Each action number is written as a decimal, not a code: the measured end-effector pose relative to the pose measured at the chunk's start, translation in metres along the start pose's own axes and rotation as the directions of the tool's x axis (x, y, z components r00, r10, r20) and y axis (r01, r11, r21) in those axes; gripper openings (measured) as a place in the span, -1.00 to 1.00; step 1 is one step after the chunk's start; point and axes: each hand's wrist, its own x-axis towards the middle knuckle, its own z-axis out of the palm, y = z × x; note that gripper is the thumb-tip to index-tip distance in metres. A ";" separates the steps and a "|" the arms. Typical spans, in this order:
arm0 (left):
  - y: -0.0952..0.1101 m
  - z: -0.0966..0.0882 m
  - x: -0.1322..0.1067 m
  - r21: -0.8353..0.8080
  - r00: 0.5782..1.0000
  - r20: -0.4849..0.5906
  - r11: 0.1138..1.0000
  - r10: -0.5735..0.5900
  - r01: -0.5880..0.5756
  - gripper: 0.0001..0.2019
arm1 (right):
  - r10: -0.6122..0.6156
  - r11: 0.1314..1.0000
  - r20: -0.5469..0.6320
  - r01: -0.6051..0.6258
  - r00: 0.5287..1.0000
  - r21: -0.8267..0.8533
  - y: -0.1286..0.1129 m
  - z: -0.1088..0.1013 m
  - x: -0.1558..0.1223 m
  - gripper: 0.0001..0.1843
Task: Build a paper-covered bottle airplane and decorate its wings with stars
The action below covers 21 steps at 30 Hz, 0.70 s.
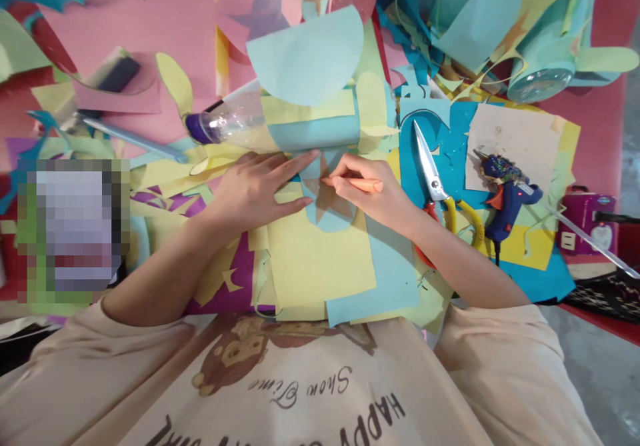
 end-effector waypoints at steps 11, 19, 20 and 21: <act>-0.001 0.002 -0.001 -0.029 1.000 -0.002 1.000 -0.011 0.011 -0.39 | 0.028 0.999 0.107 -0.030 0.994 0.018 0.002 0.000 -0.001 -0.73; -0.001 0.003 -0.001 -0.020 1.000 -0.011 1.000 -0.001 0.000 -0.40 | 0.023 0.999 0.146 -0.027 0.989 0.025 0.001 -0.001 -0.002 -0.72; -0.001 0.003 -0.001 -0.023 1.000 -0.013 1.000 -0.003 0.003 -0.40 | 0.023 0.999 0.150 -0.028 0.988 0.027 0.000 -0.001 -0.002 -0.73; -0.001 0.003 -0.001 -0.028 1.000 -0.014 1.000 -0.004 0.004 -0.40 | 0.026 0.999 0.154 -0.031 0.988 0.028 0.000 -0.001 -0.002 -0.73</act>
